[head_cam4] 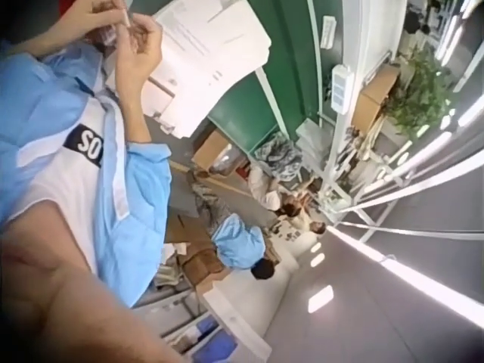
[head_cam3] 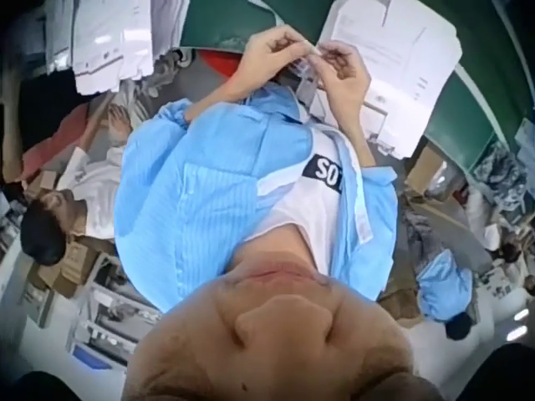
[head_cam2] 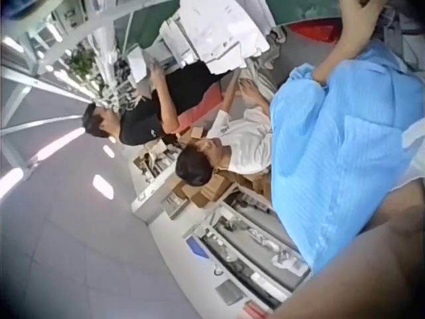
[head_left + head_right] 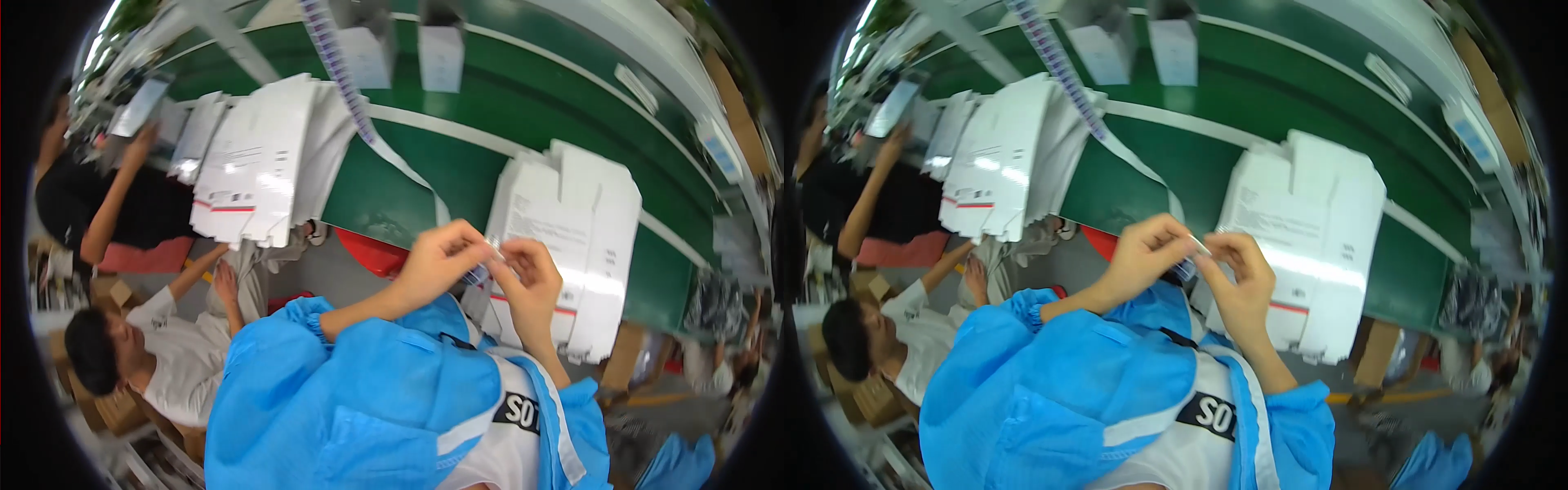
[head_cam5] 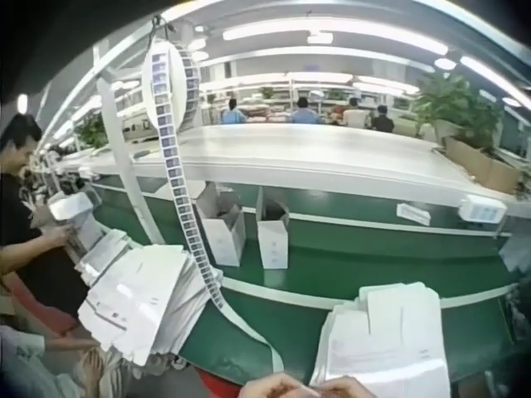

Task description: Applying labels to and folding white cardboard boxes on an assembly line.

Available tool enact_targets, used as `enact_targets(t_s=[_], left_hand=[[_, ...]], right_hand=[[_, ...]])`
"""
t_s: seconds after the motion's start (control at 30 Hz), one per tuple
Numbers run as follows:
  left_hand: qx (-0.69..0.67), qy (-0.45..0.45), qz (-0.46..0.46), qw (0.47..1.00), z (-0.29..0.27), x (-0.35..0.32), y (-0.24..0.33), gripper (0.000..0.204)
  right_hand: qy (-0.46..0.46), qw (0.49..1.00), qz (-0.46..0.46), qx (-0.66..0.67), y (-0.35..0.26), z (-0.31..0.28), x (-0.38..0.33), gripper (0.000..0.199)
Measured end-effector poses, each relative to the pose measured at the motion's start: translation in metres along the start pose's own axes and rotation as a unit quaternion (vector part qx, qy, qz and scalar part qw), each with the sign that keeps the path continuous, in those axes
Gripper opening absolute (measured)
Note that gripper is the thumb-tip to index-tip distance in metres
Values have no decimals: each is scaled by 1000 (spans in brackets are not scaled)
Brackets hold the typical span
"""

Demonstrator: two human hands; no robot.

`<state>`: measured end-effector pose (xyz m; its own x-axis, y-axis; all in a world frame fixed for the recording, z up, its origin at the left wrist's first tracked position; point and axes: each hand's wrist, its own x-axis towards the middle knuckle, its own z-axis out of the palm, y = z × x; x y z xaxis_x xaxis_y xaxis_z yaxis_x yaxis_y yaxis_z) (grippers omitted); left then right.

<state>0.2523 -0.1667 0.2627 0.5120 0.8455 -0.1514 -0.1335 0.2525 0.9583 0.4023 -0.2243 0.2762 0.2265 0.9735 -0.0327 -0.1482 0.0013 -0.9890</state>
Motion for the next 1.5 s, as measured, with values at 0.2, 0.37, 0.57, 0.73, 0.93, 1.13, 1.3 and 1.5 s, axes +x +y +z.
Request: enact_targets(t_s=[0.2, 0.37, 0.57, 0.73, 0.93, 1.13, 1.3, 1.5], left_hand=[[76, -46, 7, 996, -9, 9, -5, 12], [51, -53, -31, 997, -21, 21, -24, 12], [43, -11, 19, 999, -25, 15, -32, 14], [28, -47, 11, 998, 7, -13, 2, 14], [-33, 117, 63, 991, -5, -66, -6, 14], [-5, 215, 112, 970, -17, -119, 13, 16], [-34, 208, 132, 969, -34, -128, 21, 16], [-47, 184, 112, 975, -65, -132, 20, 16]], right_hand=[[40, 998, 41, -9, 7, -5, 1, 29], [100, 992, 30, -66, 4, -40, -9, 27], [171, 977, -2, -126, -13, -84, -26, 29], [-75, 989, 30, -126, -13, -63, -4, 29], [-240, 941, -155, -180, -80, -23, 86, 27], [-192, 851, -443, -205, -182, 99, 194, 32], [-85, 855, -443, -257, -211, 181, 296, 61], [-192, 933, -207, -223, -227, 219, 298, 89]])
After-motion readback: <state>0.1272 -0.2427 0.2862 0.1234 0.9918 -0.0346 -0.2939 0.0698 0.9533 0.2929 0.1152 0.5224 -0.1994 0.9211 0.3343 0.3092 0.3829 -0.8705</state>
